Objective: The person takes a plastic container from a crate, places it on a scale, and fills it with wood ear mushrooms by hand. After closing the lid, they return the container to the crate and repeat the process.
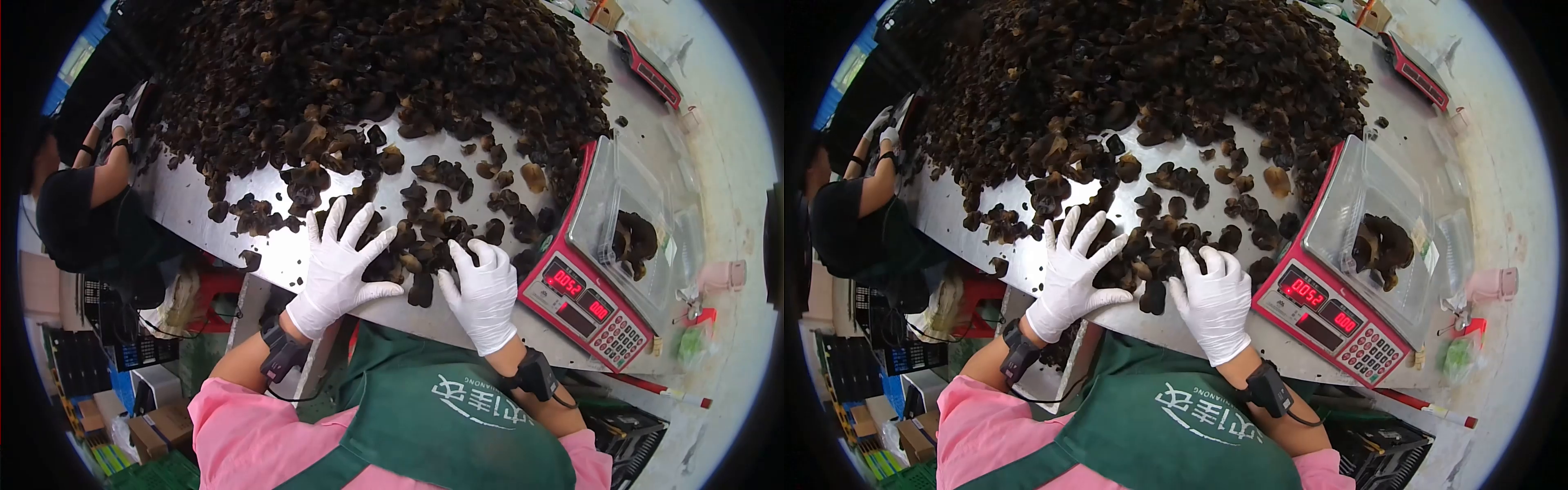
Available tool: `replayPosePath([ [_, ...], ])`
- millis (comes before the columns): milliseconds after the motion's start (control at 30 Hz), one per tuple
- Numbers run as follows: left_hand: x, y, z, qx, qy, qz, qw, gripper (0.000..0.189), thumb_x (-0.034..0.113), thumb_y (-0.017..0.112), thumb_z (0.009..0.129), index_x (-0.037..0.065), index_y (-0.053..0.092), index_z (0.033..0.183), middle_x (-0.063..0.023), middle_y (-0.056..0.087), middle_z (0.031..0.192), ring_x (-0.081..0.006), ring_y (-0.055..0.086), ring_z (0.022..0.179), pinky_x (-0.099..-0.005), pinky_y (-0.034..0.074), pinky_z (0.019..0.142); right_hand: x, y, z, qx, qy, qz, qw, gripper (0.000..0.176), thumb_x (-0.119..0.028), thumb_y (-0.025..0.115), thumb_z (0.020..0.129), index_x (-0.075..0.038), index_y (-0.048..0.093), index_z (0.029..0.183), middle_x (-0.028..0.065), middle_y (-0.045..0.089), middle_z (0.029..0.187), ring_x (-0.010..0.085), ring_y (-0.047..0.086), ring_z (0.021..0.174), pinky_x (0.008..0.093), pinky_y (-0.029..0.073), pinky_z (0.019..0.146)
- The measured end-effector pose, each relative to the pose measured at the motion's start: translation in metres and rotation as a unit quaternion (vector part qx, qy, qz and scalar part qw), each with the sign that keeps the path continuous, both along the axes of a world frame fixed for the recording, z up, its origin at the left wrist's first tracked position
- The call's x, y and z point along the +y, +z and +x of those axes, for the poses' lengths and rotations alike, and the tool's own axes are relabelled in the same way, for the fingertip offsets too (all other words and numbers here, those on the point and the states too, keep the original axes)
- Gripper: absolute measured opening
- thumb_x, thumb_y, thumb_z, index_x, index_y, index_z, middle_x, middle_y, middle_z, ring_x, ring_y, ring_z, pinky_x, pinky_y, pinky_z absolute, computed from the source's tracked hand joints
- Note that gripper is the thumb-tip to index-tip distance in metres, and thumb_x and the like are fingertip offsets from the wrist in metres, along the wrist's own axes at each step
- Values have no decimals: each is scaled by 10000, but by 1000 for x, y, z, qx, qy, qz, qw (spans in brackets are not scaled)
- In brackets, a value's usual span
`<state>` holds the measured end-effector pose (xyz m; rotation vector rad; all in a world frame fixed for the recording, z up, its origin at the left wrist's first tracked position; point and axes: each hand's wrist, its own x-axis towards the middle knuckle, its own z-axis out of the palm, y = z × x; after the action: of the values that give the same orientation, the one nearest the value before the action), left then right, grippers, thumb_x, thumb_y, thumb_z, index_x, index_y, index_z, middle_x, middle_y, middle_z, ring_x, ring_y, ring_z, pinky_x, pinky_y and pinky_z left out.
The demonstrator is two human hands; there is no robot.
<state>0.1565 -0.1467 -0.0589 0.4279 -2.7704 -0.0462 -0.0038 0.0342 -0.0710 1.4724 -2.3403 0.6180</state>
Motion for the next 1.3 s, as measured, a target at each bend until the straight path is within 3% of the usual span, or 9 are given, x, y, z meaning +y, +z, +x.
replayPosePath([
  [133, 0, -12, -7, 31, 0, 24, 999, 709, 596, 779, 735, 241, 658, 1337, -131, 547, 1411, -410, 475, 1269, -603, 347, 1078, 3, -10, -4, -12, 5, 1, 1000, 378, -187, 789, 788, -150, 722, 1158, 40, 612, 1039, 246, 607, 938, 363, 528, 708],
  [200, 4, -15, -11, 59, -17, 52, 997, 532, 348, 846, 725, 196, 709, 1216, -116, 608, 1316, -346, 612, 1069, -426, 545, 847, 3, -5, -5, -21, 18, -17, 999, 394, -134, 803, 761, -146, 733, 1149, 45, 641, 1023, 249, 626, 898, 353, 539, 669],
  [467, -7, 5, -29, 131, -68, 99, 984, 164, 147, 798, 794, 111, 735, 941, -60, 675, 956, -256, 668, 836, -352, 553, 710, 36, 114, -55, 118, 32, -186, 975, 340, -98, 785, 720, -133, 756, 1057, 1, 631, 959, 196, 622, 803, 315, 529, 601],
  [700, 16, 102, -77, 276, -114, 101, 949, 239, -59, 787, 747, 51, 734, 953, -87, 666, 947, -229, 672, 795, -308, 541, 686, 117, 150, -153, 62, -71, -190, 977, 278, -69, 758, 785, -115, 747, 1059, 59, 654, 960, 270, 638, 853, 376, 526, 758],
  [900, 91, 161, -183, 353, -226, 187, 888, 169, 18, 799, 774, 59, 759, 933, -80, 682, 934, -221, 679, 791, -315, 551, 710, 153, 138, -177, -10, -1, -20, 1000, 312, -165, 745, 829, -90, 727, 1131, 124, 663, 1093, 324, 593, 1106, 404, 474, 968],
  [1000, 138, 159, -241, 325, -285, 267, 861, 130, 29, 766, 807, 42, 760, 936, -93, 697, 939, -220, 684, 841, -309, 542, 756, 175, 147, -169, -49, -49, -156, 985, 338, -141, 723, 847, -92, 709, 1181, 129, 661, 1155, 326, 591, 1130, 408, 466, 997],
  [1167, 187, 113, -307, 145, -351, 175, 908, 151, 248, 790, 834, 117, 758, 902, -49, 683, 989, -289, 647, 962, -377, 524, 796, 220, 129, -160, -41, -125, -205, 970, 334, -27, 678, 857, -90, 706, 1183, 129, 651, 1149, 326, 583, 1116, 408, 461, 991],
  [1200, 191, 109, -309, 58, -358, 147, 920, 269, 346, 793, 823, 139, 758, 991, -37, 678, 1080, -324, 600, 1078, -444, 479, 927, 227, 126, -156, -40, -130, -207, 969, 334, -27, 678, 857, -90, 706, 1183, 129, 651, 1149, 326, 583, 1116, 408, 461, 991],
  [1300, 183, 111, -305, 96, -354, 46, 929, 554, 506, 765, 818, 188, 678, 1263, -65, 652, 1267, -414, 528, 1242, -543, 364, 1075, 242, 118, -146, -70, -151, -202, 965, 313, -19, 668, 857, -84, 711, 1160, 120, 646, 1145, 317, 575, 1120, 403, 462, 990],
])
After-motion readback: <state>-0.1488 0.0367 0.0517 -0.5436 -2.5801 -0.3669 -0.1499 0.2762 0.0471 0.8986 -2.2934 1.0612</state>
